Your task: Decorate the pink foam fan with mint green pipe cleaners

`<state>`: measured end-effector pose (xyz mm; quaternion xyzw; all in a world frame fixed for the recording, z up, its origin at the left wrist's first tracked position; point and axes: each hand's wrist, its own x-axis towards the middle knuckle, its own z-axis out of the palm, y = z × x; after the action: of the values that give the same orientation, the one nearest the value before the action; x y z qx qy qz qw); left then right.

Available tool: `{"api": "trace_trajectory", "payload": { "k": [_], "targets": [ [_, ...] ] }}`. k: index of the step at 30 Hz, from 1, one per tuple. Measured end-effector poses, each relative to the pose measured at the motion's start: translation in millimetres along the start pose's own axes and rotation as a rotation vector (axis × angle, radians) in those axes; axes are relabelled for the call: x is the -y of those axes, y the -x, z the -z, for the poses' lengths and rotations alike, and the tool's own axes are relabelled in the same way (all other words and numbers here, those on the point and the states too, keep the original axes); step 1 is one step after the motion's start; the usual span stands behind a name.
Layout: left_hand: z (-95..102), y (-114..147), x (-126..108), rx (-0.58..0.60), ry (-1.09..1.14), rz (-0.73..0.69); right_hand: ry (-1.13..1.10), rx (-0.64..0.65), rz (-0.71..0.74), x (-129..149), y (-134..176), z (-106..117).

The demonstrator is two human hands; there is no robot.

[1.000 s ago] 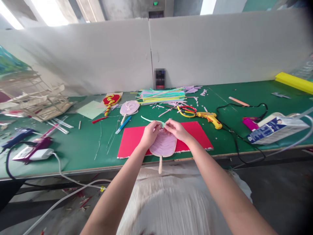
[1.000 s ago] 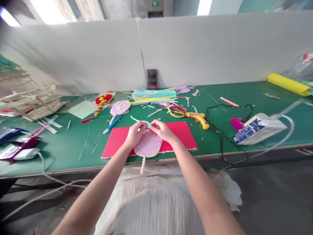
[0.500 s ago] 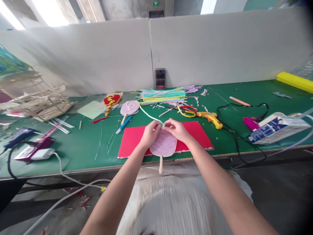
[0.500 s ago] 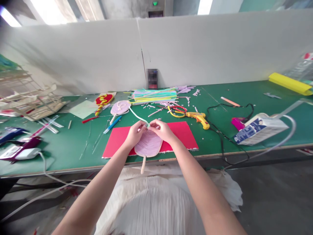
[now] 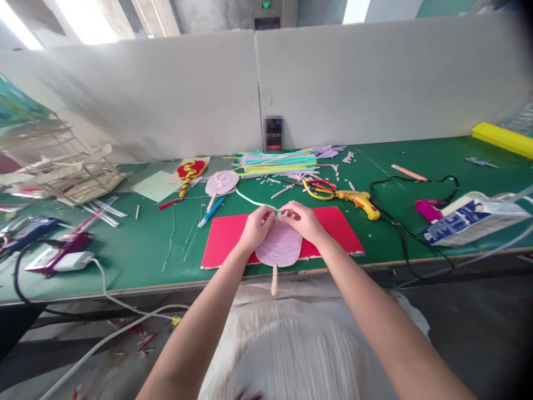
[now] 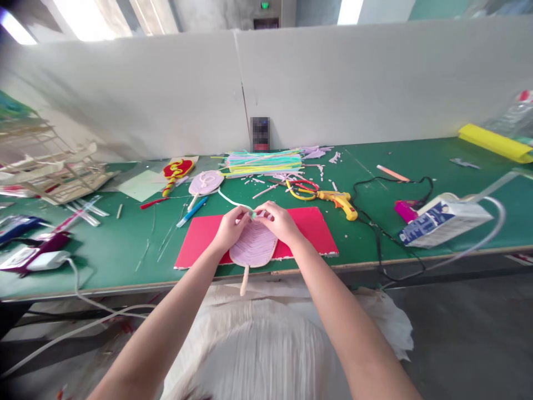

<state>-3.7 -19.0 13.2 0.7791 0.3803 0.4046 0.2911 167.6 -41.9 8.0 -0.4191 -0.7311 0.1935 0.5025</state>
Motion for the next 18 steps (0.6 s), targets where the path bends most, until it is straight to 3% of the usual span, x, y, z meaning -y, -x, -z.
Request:
{"api": "trace_trajectory", "payload": {
  "k": [18],
  "targets": [
    [-0.3,-0.5,0.8,0.042,-0.037,0.013,0.106,-0.011,0.088,-8.7,4.2,-0.3]
  ]
}}
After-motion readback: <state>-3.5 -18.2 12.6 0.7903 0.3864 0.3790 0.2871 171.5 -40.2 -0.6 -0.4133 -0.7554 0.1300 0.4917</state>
